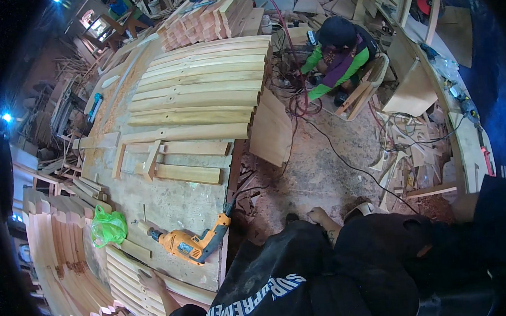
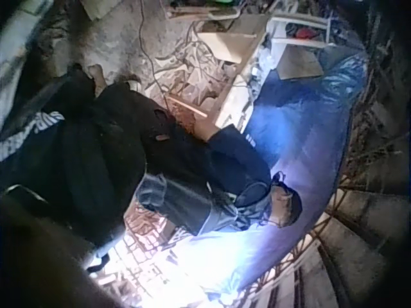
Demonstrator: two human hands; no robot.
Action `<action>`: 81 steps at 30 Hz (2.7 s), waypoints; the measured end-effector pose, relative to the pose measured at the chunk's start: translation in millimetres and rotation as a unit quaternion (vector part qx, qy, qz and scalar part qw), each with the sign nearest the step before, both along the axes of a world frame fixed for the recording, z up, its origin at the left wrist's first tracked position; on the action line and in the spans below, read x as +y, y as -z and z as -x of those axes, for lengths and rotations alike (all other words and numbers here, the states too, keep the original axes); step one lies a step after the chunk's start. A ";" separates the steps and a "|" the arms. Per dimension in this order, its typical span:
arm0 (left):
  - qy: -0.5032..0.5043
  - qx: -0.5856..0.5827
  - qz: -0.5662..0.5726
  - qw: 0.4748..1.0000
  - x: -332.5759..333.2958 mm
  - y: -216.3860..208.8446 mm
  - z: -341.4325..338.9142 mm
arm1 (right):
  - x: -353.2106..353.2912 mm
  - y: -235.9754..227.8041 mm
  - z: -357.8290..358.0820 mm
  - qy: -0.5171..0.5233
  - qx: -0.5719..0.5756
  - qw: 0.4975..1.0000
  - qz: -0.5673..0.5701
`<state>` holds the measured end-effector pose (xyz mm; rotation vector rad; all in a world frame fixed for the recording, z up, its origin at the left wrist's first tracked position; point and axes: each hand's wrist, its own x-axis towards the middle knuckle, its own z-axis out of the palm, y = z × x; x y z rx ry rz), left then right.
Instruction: The person aligns wooden slats on a workbench and uses a handheld power drill to bore holes into the ends of the wooden pieces.
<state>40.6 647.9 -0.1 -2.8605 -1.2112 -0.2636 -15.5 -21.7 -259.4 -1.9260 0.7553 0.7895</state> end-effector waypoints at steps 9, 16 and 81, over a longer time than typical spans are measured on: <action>-0.011 0.010 0.025 1.000 -8.4 -8.1 -3.0 | -1.4 5.8 -0.3 0.021 -0.031 0.999 -0.027; -0.004 -0.003 0.031 1.000 -7.9 -8.7 0.2 | 4.0 -16.4 -6.9 0.008 -0.016 1.000 -0.021; 0.002 -0.030 0.025 0.999 -1.2 -1.4 1.3 | 2.7 -15.9 -4.2 0.010 -0.023 1.000 -0.012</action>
